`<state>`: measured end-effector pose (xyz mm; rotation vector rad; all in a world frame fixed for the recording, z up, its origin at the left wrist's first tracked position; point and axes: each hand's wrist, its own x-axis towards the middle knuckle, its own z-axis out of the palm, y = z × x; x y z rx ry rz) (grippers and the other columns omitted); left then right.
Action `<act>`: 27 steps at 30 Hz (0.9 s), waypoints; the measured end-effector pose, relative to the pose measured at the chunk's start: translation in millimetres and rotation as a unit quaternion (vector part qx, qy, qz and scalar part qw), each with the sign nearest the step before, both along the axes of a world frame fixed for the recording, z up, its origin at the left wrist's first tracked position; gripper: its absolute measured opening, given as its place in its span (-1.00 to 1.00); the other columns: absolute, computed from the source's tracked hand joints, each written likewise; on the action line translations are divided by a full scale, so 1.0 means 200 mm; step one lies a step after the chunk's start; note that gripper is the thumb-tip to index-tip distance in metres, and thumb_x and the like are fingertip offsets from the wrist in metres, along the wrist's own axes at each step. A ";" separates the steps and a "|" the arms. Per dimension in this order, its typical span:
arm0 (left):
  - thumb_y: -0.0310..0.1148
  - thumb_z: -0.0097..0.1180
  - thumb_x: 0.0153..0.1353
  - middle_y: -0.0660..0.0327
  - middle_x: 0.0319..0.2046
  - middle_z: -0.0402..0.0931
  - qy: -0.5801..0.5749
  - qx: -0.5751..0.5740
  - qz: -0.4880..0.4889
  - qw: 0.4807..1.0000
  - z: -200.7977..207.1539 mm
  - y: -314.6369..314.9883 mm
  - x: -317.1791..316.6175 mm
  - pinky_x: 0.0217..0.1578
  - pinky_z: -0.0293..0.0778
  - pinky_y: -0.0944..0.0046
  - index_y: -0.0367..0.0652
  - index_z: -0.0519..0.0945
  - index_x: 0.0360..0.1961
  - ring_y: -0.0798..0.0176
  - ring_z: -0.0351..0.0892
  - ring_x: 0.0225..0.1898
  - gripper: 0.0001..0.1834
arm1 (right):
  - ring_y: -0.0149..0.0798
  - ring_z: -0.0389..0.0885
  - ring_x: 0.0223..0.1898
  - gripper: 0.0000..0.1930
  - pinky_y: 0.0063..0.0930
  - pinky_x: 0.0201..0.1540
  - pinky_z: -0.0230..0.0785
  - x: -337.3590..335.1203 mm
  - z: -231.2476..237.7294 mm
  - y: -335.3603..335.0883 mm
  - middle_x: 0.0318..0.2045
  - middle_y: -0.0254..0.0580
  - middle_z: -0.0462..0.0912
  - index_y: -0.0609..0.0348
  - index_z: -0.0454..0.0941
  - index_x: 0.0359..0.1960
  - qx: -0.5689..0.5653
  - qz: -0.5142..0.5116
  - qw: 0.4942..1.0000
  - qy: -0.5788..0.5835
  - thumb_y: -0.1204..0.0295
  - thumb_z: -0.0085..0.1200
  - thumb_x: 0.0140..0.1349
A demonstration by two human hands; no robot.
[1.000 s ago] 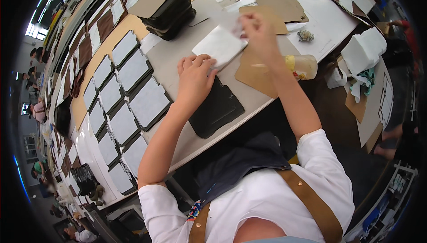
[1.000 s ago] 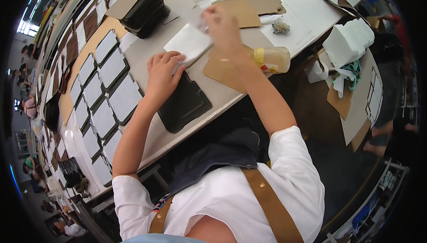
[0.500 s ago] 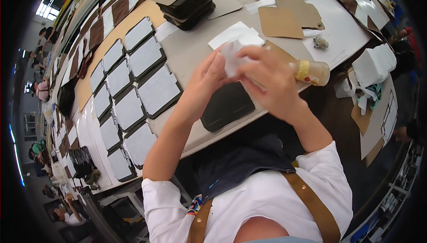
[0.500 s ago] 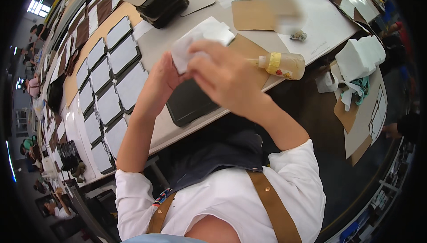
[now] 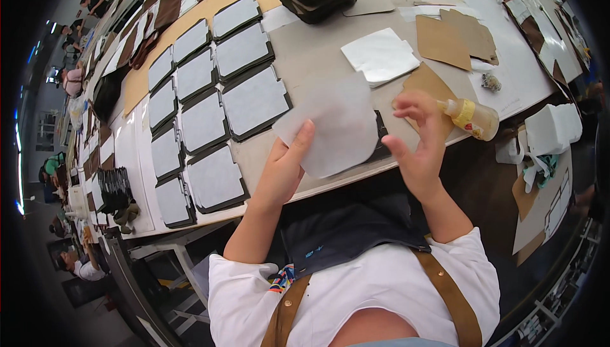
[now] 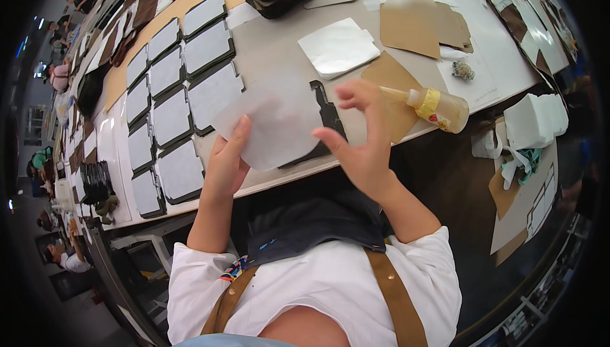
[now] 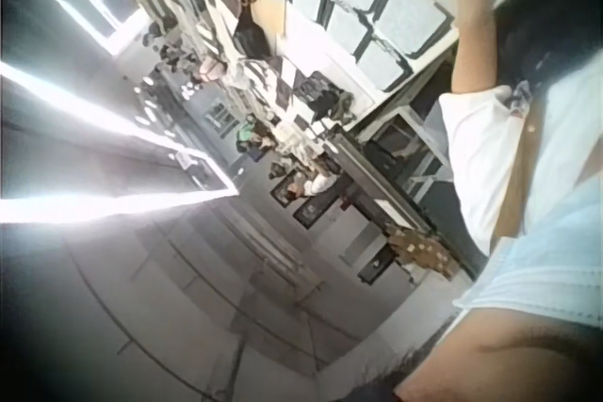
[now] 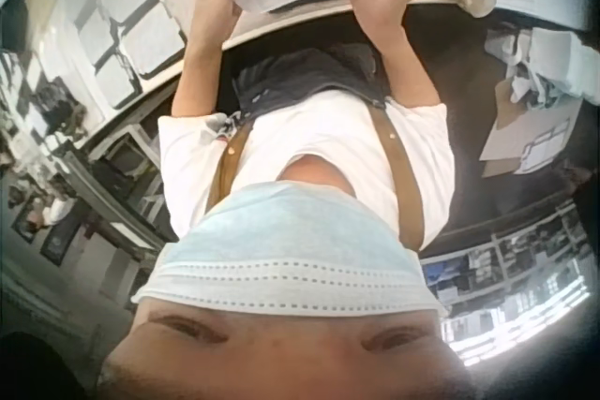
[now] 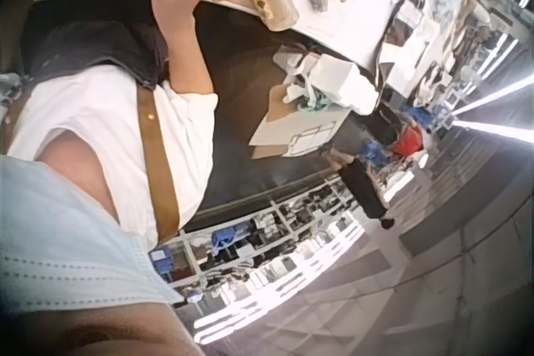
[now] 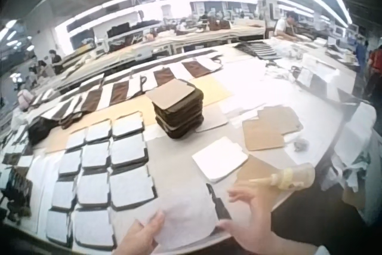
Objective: The person applies glue from a squeeze bottle onto a dark rectangular pouch base, then places a white fabric insert on top and presses it down. This process is repeated multiple times, with the person handling the pouches and inserts one at a time and stacking the finished units.
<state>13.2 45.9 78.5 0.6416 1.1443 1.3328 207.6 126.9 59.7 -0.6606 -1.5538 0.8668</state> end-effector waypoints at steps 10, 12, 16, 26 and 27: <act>-0.23 0.03 0.52 0.34 -0.32 0.59 0.149 0.029 -0.017 0.988 -0.22 -0.03 -0.04 -0.25 0.43 0.43 -0.31 0.37 0.38 0.52 0.47 -0.33 -0.47 | -0.66 0.42 -0.42 -0.86 -0.69 -0.40 0.22 0.06 -0.11 -0.02 -0.45 -0.47 0.61 0.30 0.61 -0.15 -0.268 0.062 0.957 -0.088 0.48 0.21 0.37; -0.34 0.09 0.48 0.38 -0.40 0.53 0.155 0.054 0.030 0.986 -0.27 -0.05 0.01 -0.28 0.40 0.44 -0.29 0.36 0.41 0.53 0.40 -0.40 -0.46 | -0.66 0.38 -0.45 -0.85 -0.68 -0.44 0.19 0.04 -0.11 -0.02 -0.47 -0.49 0.60 0.31 0.61 -0.15 -0.245 0.028 0.963 -0.113 0.47 0.21 0.36; -0.50 0.18 0.37 0.38 -0.51 0.44 0.328 0.034 0.048 0.943 -0.26 -0.07 0.03 -0.40 0.34 0.41 -0.13 0.30 0.49 0.50 0.25 -0.51 -0.33 | -0.57 0.31 -0.48 -0.85 -0.60 -0.42 0.19 0.09 -0.19 0.01 -0.49 -0.44 0.56 0.30 0.63 -0.16 -0.237 0.014 0.953 -0.188 0.46 0.23 0.34; -0.42 0.31 0.28 0.19 -0.63 0.36 0.502 0.057 0.073 0.860 -0.35 -0.07 0.00 -0.51 0.30 0.37 -0.15 0.69 0.13 0.40 0.23 -0.60 -0.63 | -0.30 0.28 -0.34 -0.87 -0.39 -0.22 0.22 -0.01 -0.22 0.04 -0.53 -0.34 0.51 0.19 0.66 -0.22 -0.115 -0.054 0.954 -0.272 0.44 0.28 0.26; -0.42 0.31 0.28 0.19 -0.63 0.37 0.503 0.057 0.078 0.859 -0.36 -0.08 0.00 -0.51 0.30 0.36 -0.15 0.69 0.13 0.40 0.24 -0.61 -0.62 | -0.30 0.28 -0.35 -0.87 -0.39 -0.20 0.22 -0.02 -0.23 0.05 -0.54 -0.35 0.50 0.18 0.66 -0.22 -0.103 -0.056 0.954 -0.276 0.44 0.29 0.26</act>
